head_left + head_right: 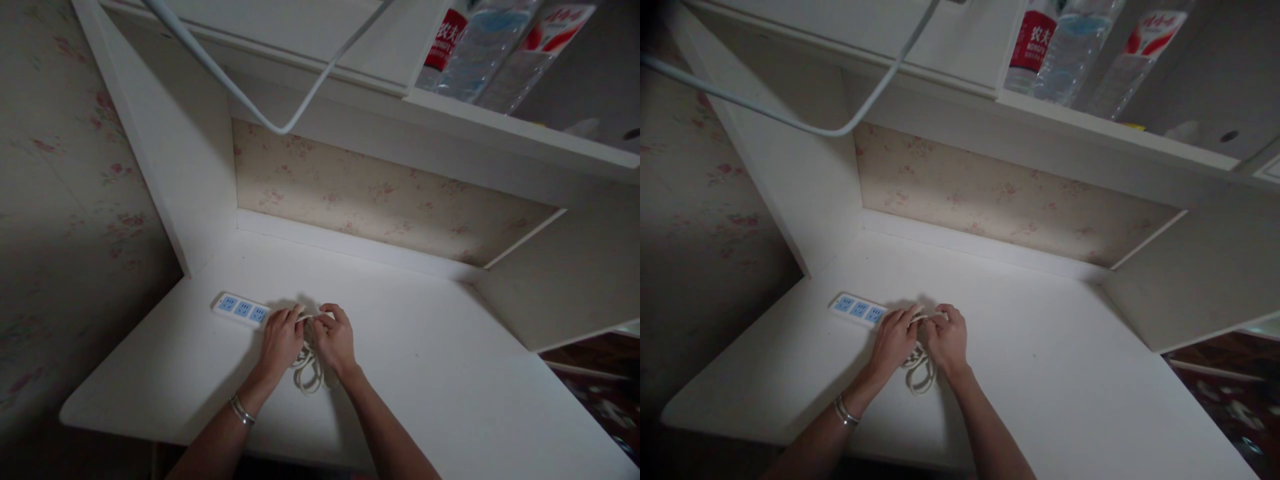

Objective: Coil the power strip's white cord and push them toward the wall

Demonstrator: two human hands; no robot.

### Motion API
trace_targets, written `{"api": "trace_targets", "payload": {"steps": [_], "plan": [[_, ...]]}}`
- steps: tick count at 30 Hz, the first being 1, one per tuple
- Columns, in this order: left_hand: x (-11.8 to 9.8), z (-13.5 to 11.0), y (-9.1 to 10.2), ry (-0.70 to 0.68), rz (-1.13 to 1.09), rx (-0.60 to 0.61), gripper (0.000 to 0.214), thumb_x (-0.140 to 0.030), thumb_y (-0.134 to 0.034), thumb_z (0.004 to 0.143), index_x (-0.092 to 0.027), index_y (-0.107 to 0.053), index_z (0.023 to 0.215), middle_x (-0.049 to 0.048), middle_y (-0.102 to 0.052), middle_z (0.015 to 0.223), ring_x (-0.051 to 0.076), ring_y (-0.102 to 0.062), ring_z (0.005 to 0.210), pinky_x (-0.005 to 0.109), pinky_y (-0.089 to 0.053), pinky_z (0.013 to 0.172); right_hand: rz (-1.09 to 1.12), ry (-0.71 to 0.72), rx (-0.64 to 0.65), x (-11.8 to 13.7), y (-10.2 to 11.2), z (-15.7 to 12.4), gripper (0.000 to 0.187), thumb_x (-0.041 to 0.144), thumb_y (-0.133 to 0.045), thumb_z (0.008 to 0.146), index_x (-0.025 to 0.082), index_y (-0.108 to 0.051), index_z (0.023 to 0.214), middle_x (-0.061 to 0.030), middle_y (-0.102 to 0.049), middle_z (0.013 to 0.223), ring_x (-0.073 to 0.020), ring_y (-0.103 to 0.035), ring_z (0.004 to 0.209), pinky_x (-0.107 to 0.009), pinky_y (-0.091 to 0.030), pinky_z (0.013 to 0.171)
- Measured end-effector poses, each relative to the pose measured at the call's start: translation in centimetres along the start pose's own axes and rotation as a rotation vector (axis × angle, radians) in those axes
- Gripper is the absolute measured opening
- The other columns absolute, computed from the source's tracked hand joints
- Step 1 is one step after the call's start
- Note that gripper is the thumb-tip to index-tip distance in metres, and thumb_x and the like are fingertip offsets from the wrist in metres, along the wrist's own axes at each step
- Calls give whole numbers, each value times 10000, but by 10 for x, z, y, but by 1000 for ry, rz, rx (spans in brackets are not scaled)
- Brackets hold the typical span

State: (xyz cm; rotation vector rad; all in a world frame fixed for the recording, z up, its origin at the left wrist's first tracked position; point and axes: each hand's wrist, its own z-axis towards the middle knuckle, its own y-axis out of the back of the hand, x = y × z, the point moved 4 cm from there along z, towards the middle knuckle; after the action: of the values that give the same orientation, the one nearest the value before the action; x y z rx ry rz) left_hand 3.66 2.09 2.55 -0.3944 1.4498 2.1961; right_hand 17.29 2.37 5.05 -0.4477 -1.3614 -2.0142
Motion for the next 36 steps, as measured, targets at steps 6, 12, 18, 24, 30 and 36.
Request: {"api": "trace_targets", "payload": {"steps": [6, 12, 18, 24, 30, 36], "plan": [[-1, 2, 4, 16, 17, -7, 293, -242, -480, 907, -174, -622, 1154, 90, -672, 952, 238, -600, 937, 359, -457, 883, -33, -265, 91, -15, 14, -14, 316, 276, -441, 873, 209, -713, 726, -55, -685, 985, -163, -634, 807, -258, -439, 733], [0, 1, 2, -7, -46, -20, 265, -243, -491, 902, -211, -643, 1116, 90, -657, 1074, 224, -607, 963, 358, -470, 876, 8, -276, 149, -18, 7, -8, 300, 388, -506, 865, 224, -707, 715, -63, -703, 915, -178, -640, 759, -265, -434, 697], [7, 4, -7, 5, -153, 32, 322, -219, -489, 898, -166, -586, 1201, 104, -698, 1079, 229, -639, 983, 409, -441, 962, 67, -213, 249, -15, -10, -8, 237, 220, -464, 847, 209, -699, 815, -81, -656, 1032, -173, -623, 892, -282, -448, 835], [7, 5, -9, -29, -353, 29, 327, -117, -445, 867, -197, -607, 1140, 75, -668, 1131, 190, -607, 1052, 339, -468, 948, 212, -146, 244, -6, -11, -7, 267, 155, -463, 804, 207, -703, 909, -60, -646, 1066, -177, -508, 1170, -299, -402, 982], [3, 8, -2, -65, -429, 206, 260, -174, -479, 870, -211, -635, 1075, 61, -688, 1042, 186, -629, 942, 301, -481, 856, 226, -291, 101, -13, -5, -5, 236, 219, -503, 795, 205, -739, 802, -72, -647, 1082, -182, -603, 995, -302, -440, 915], [5, 13, 9, -30, -456, 267, 308, -309, -404, 933, -191, -688, 930, 62, -711, 868, 171, -636, 799, 263, -466, 763, 387, -303, 171, -21, -11, -2, 213, 219, -527, 755, 185, -737, 741, -75, -614, 1197, -181, -601, 995, -294, -462, 850]]}}
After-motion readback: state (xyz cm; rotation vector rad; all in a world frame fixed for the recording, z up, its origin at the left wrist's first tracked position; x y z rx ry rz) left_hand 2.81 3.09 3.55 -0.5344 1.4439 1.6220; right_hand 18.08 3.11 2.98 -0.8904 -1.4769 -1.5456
